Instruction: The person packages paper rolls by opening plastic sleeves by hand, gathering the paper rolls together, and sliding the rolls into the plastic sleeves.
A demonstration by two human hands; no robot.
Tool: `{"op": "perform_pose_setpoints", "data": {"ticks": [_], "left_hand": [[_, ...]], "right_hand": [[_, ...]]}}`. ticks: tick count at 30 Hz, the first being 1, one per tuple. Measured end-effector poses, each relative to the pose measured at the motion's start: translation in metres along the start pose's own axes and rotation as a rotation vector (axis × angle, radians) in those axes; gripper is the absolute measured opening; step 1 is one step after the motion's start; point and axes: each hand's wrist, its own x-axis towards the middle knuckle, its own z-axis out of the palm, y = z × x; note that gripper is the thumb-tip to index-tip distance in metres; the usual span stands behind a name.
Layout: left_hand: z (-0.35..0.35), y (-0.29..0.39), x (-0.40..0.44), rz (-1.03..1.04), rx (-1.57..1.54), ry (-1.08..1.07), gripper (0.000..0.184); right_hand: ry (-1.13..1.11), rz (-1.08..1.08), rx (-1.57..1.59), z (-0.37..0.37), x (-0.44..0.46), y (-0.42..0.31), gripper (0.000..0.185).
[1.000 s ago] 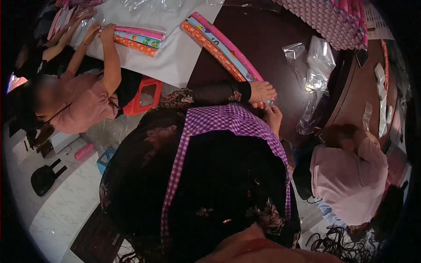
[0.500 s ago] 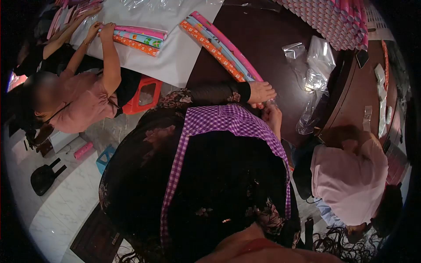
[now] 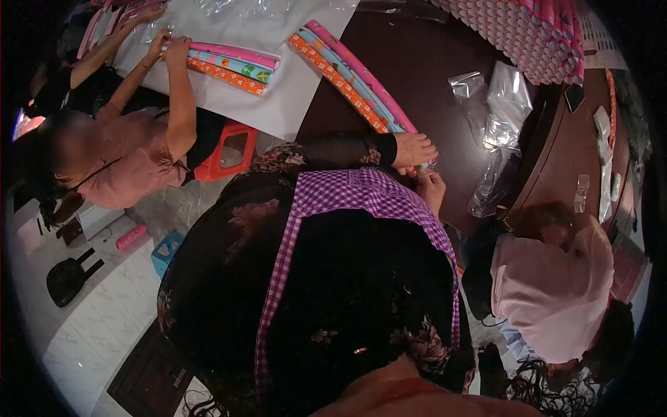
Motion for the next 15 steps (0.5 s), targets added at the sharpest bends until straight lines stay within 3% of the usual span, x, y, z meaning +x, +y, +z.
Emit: {"op": "perform_pose_setpoints", "data": {"ticks": [2,8,10,13,14,15], "left_hand": [[0.0,0.0,0.002,0.004,0.002,-0.004,0.09],[0.002,0.0,0.002,0.022,0.018,0.039,0.087],[-0.003,0.001,0.005,0.012,-0.042,-0.211,0.098],[-0.003,0.0,0.003,0.018,-0.044,-0.175,0.098],[-0.003,0.0,0.002,0.017,-0.045,-0.174,0.098],[-0.006,-0.001,0.002,0.018,-0.044,-0.172,0.098]], "right_hand": [[0.01,-0.023,0.01,-0.004,0.003,0.003,0.013],[-0.073,0.215,0.198,-0.008,0.005,-0.011,0.015],[-0.092,0.346,0.342,-0.008,0.007,-0.017,0.016],[-0.069,0.459,0.421,-0.008,0.013,-0.014,0.014],[-0.068,0.459,0.42,-0.009,0.011,-0.012,0.014],[-0.107,0.316,0.343,-0.008,0.004,-0.012,0.015]]}}
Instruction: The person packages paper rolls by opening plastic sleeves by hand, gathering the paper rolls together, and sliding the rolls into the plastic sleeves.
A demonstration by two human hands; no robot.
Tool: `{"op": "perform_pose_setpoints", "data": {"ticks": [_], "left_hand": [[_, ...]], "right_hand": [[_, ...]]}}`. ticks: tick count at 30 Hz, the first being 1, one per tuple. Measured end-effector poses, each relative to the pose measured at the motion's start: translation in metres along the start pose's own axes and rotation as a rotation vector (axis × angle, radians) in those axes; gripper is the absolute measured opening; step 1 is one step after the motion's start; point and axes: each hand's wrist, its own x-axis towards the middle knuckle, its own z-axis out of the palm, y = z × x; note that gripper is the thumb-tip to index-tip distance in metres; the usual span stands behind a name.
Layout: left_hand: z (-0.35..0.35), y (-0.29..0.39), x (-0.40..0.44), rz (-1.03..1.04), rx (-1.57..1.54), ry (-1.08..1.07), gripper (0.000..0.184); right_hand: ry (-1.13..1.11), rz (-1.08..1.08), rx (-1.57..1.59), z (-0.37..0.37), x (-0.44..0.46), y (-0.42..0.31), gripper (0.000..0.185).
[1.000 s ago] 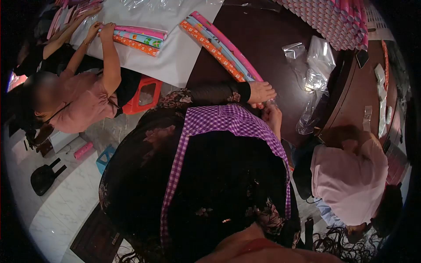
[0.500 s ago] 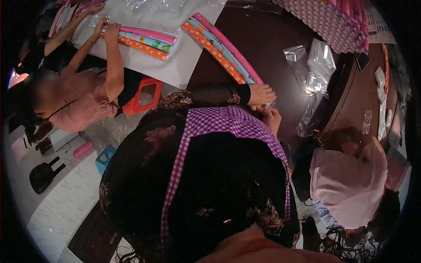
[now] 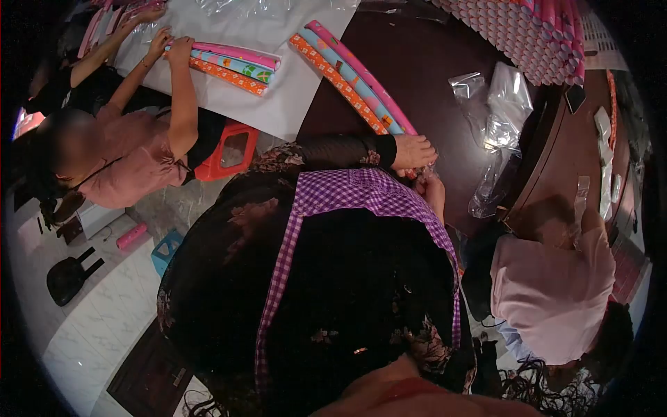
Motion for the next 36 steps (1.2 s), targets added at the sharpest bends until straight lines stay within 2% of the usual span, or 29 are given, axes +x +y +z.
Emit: {"op": "perform_pose_setpoints", "data": {"ticks": [1,2,4,11,14,17,19,21,22,26,28,29,31,32,36], "left_hand": [[-0.001,0.0,0.0,0.001,0.0,0.003,0.098],[0.001,0.0,0.0,0.001,-0.001,0.004,0.098],[0.005,0.001,0.0,0.003,0.028,0.177,0.091],[0.008,-0.002,0.003,0.006,0.001,0.19,0.091],[0.007,-0.003,0.0,0.013,-0.02,0.188,0.091],[0.004,-0.003,-0.001,-0.002,0.013,0.205,0.091],[0.004,-0.001,0.0,-0.011,-0.016,0.194,0.091],[0.002,-0.001,0.0,-0.013,-0.014,0.153,0.091],[0.0,-0.001,0.0,-0.017,-0.011,0.109,0.091],[0.0,-0.001,-0.001,-0.017,-0.051,0.035,0.097],[0.004,0.0,-0.001,-0.011,-0.016,0.189,0.091],[0.006,-0.001,0.001,-0.013,-0.016,0.191,0.091],[0.002,0.0,0.002,-0.038,-0.1,0.023,0.097],[0.001,0.001,0.002,-0.039,-0.101,0.026,0.097],[-0.003,0.001,-0.002,-0.026,-0.122,0.039,0.097]], "right_hand": [[-0.046,-0.131,-0.093,0.001,-0.004,0.002,0.015],[-0.045,-0.13,-0.093,0.003,-0.005,0.003,0.015],[0.031,-0.217,-0.2,0.005,-0.009,0.006,0.016],[0.076,-0.041,-0.046,0.007,-0.007,-0.004,0.018],[0.029,-0.261,-0.345,-0.002,-0.003,0.011,0.018],[0.12,-0.329,-0.394,-0.016,-0.002,0.032,0.014],[0.097,-0.369,-0.427,-0.009,-0.012,0.04,0.012],[-0.017,-0.421,-0.336,-0.003,-0.017,0.045,0.015],[0.034,-0.363,-0.354,-0.002,-0.018,0.043,0.019],[0.01,-0.231,-0.426,0.0,-0.017,0.027,0.018],[0.05,-0.158,-0.467,0.007,-0.014,0.019,0.017],[0.049,-0.157,-0.47,0.011,-0.014,0.018,0.017],[0.166,-0.11,-0.163,0.041,-0.03,0.007,0.019],[0.167,-0.111,-0.166,0.032,-0.022,0.01,0.019],[0.083,-0.116,-0.392,0.002,-0.004,0.016,0.022]]}}
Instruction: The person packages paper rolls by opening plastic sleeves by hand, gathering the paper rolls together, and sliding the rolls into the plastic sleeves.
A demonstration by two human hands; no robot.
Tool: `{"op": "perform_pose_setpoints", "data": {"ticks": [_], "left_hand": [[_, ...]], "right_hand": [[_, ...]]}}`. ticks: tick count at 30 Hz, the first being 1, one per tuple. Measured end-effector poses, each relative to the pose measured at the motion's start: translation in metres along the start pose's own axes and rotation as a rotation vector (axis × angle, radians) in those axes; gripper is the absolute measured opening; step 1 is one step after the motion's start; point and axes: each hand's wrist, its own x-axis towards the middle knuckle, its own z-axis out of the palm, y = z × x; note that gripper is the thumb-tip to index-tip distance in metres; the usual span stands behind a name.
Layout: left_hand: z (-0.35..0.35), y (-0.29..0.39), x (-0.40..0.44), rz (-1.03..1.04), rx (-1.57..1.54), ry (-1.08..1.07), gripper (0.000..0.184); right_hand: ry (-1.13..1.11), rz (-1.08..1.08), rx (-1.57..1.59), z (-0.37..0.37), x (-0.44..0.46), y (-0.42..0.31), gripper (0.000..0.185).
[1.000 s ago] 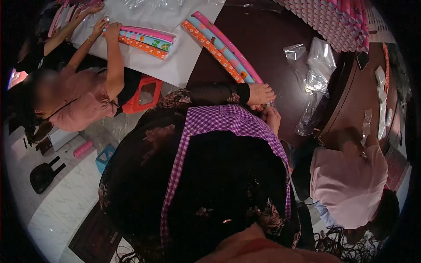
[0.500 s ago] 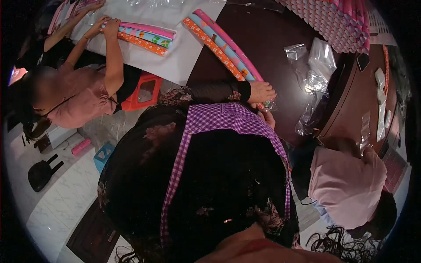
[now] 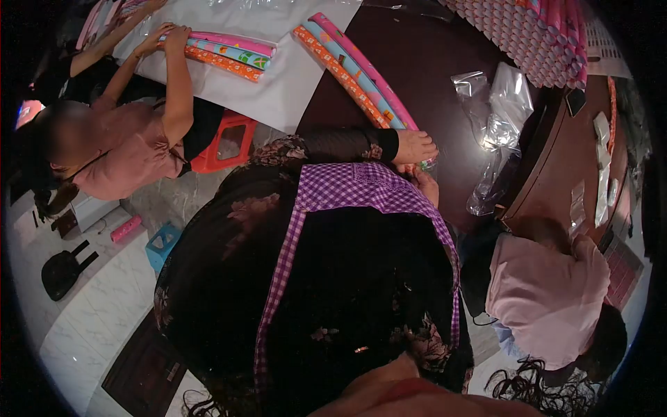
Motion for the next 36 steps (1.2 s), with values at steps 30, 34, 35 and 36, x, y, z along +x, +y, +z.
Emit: {"op": "perform_pose_setpoints", "data": {"ticks": [30,34,35,36], "left_hand": [[-0.038,-0.044,-0.073,-0.212,0.202,-0.05,0.109],[-0.027,-0.051,-0.078,-0.262,0.182,-0.125,0.105],[-0.024,-0.051,-0.077,-0.248,0.177,-0.126,0.105],[-0.023,-0.05,-0.075,-0.273,0.186,-0.145,0.105]], "right_hand": [[-0.088,0.059,0.137,0.001,-0.025,-0.01,0.014],[-0.045,0.006,0.026,-0.006,-0.013,0.011,0.016],[-0.032,0.009,0.033,-0.007,-0.011,0.015,0.016],[-0.011,-0.09,-0.13,-0.007,-0.011,0.016,0.017]]}}
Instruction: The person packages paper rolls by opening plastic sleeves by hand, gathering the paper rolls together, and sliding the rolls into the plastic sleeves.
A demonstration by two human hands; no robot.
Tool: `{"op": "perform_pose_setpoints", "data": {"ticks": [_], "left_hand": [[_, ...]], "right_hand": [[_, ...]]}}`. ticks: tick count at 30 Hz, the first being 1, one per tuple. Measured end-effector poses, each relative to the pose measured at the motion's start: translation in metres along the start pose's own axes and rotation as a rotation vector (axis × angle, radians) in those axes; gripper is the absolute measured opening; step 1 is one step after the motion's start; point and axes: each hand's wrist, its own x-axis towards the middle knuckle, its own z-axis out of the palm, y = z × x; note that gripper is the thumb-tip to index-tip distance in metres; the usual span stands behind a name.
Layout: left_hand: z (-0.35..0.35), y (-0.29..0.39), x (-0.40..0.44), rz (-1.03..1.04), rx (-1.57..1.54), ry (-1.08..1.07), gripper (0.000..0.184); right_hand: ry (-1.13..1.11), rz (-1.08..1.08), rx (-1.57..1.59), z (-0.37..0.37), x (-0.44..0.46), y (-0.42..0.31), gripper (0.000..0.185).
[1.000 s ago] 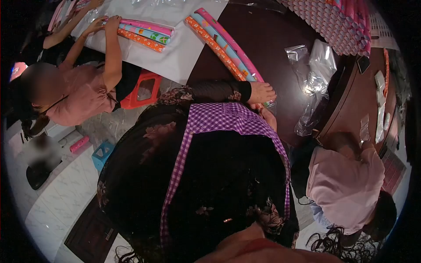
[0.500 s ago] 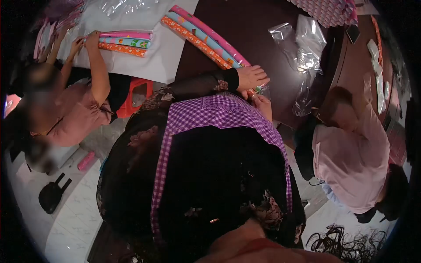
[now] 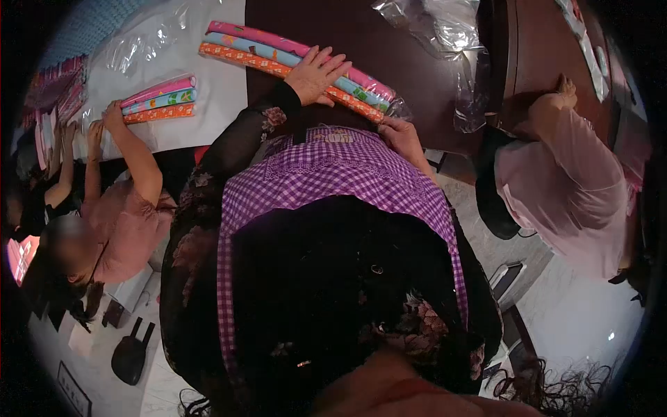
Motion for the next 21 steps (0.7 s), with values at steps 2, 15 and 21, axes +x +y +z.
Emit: {"op": "perform_pose_setpoints", "data": {"ticks": [2,15,21], "left_hand": [[0.001,0.001,0.003,-0.014,0.006,-0.018,0.105],[0.002,0.0,0.004,-0.024,0.032,-0.025,0.104],[0.003,-0.001,0.002,-0.019,0.033,-0.019,0.106]], "right_hand": [[0.03,-0.09,-0.165,0.0,-0.001,0.003,0.019],[-0.207,0.019,0.085,-0.018,-0.017,-0.018,0.024],[0.087,-0.148,-0.056,0.004,-0.012,-0.014,0.025]]}}
